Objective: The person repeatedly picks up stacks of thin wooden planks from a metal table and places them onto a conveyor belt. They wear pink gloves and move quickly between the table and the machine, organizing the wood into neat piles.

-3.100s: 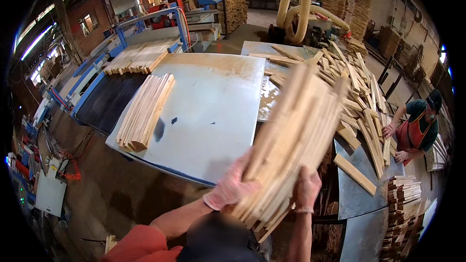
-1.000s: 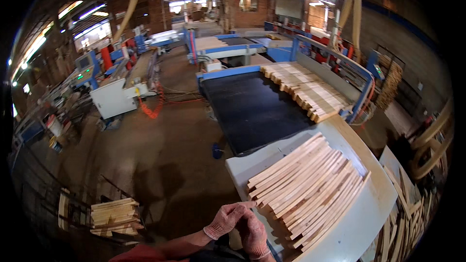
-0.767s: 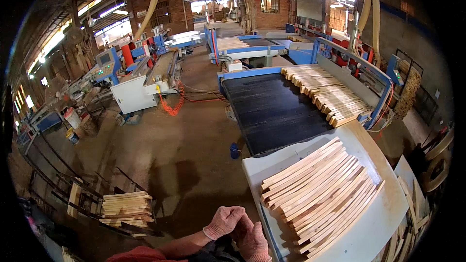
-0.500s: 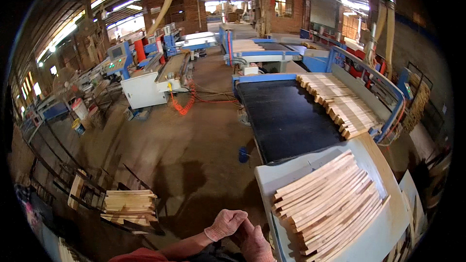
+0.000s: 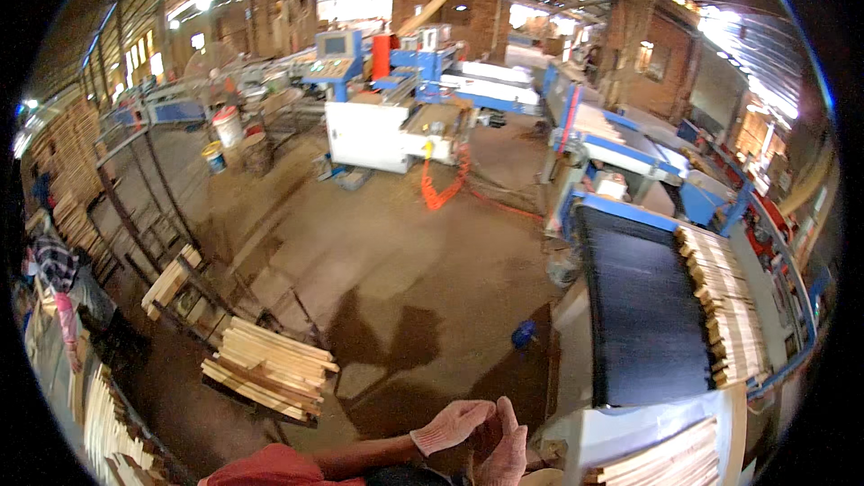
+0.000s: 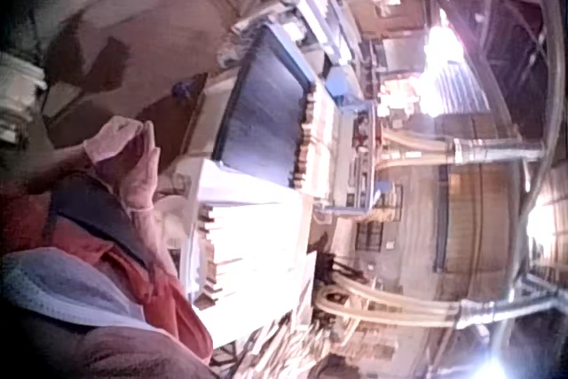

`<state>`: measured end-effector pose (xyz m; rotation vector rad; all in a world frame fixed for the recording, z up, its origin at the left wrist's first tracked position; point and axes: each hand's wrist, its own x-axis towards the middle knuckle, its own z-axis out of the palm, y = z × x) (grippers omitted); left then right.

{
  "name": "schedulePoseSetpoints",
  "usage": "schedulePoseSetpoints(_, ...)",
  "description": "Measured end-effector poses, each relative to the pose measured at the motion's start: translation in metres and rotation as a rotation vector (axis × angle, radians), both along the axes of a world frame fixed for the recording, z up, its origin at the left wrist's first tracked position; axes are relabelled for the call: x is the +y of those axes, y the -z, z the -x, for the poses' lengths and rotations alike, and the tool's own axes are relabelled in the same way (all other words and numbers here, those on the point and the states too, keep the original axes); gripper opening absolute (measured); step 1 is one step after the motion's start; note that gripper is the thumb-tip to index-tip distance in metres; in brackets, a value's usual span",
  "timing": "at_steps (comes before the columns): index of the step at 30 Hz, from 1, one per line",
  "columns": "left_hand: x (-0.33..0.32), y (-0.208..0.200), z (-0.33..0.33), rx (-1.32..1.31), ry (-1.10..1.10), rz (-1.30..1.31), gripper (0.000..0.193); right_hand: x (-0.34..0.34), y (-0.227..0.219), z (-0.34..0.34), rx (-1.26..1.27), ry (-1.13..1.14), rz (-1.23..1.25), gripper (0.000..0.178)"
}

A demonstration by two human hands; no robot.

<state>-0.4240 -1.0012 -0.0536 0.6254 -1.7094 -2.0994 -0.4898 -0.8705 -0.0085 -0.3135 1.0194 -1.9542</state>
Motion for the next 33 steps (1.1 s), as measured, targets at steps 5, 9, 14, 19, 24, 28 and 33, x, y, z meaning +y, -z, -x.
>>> schedulePoseSetpoints(5,-0.071,0.0,-0.028,-0.15,-0.266,0.156,0.04,-0.085,0.018,-0.018,-0.062,-0.148,0.036,0.078)
schedulePoseSetpoints(9,-0.112,-0.002,-0.055,-0.04,-0.29,-0.176,0.043,-0.13,0.016,-0.014,-0.188,-0.389,0.073,0.076)
schedulePoseSetpoints(14,-0.141,0.015,-0.066,-0.051,-0.455,-0.253,0.041,-0.187,0.015,-0.012,-0.206,-0.501,-0.044,0.066)
schedulePoseSetpoints(19,-0.201,0.056,-0.074,-0.404,-0.734,0.359,0.035,-0.243,0.015,0.008,-0.424,-0.565,-0.057,0.054)
schedulePoseSetpoints(24,-0.294,0.054,-0.076,-0.318,-0.714,-0.185,0.037,-0.278,-0.005,0.086,-0.455,-0.428,-0.174,0.059)
schedulePoseSetpoints(28,-0.283,0.018,0.028,-0.102,-0.228,0.116,0.037,-0.315,-0.002,0.139,-0.358,-0.419,-0.194,0.061)
schedulePoseSetpoints(33,-0.306,0.015,0.124,-0.104,-0.239,-0.111,0.031,-0.335,0.008,0.187,-0.338,-0.298,-0.169,0.059)
